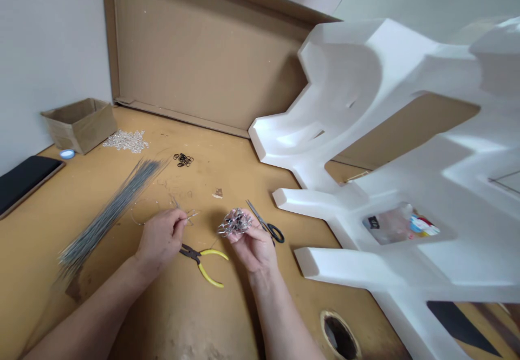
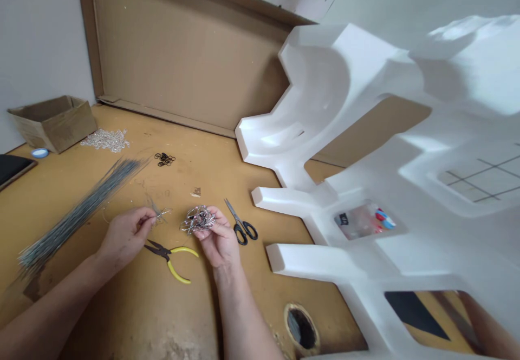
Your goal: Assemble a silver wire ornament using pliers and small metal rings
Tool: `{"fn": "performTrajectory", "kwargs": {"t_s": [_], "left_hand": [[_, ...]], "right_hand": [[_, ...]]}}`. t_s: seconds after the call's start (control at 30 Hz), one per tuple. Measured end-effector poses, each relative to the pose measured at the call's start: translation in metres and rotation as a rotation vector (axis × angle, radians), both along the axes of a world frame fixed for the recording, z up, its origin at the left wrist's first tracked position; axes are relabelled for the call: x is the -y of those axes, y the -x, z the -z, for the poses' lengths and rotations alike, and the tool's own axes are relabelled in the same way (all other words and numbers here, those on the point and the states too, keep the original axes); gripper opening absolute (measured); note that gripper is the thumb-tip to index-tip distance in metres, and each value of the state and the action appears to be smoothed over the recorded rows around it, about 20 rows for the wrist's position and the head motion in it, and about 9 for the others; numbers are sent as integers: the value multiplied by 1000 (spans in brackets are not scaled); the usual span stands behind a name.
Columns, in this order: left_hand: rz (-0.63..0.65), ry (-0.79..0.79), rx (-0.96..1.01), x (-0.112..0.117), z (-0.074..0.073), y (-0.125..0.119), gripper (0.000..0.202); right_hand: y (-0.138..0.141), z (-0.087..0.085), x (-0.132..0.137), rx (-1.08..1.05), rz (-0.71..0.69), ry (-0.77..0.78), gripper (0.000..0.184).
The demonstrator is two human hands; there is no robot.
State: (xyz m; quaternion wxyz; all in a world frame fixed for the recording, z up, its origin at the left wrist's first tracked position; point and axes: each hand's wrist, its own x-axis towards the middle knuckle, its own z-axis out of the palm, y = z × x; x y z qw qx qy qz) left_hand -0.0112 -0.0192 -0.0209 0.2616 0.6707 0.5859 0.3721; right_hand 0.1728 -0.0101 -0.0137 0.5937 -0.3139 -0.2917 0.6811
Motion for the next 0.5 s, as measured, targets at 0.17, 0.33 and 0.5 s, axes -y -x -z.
{"fn": "performTrajectory", "kwargs": {"t_s": [0.17,0.33,0.5], "left_hand": [[4,40,16,-1,1,1,16],[7,54,-11,-1,1,1,16],[15,-16,-153,0,-1,1,19]], "right_hand": [[0,1,0,4,-8,-13,24],[1,2,1,68,-22,-104,19],[1,0,2,163,-24,-122,16]]}}
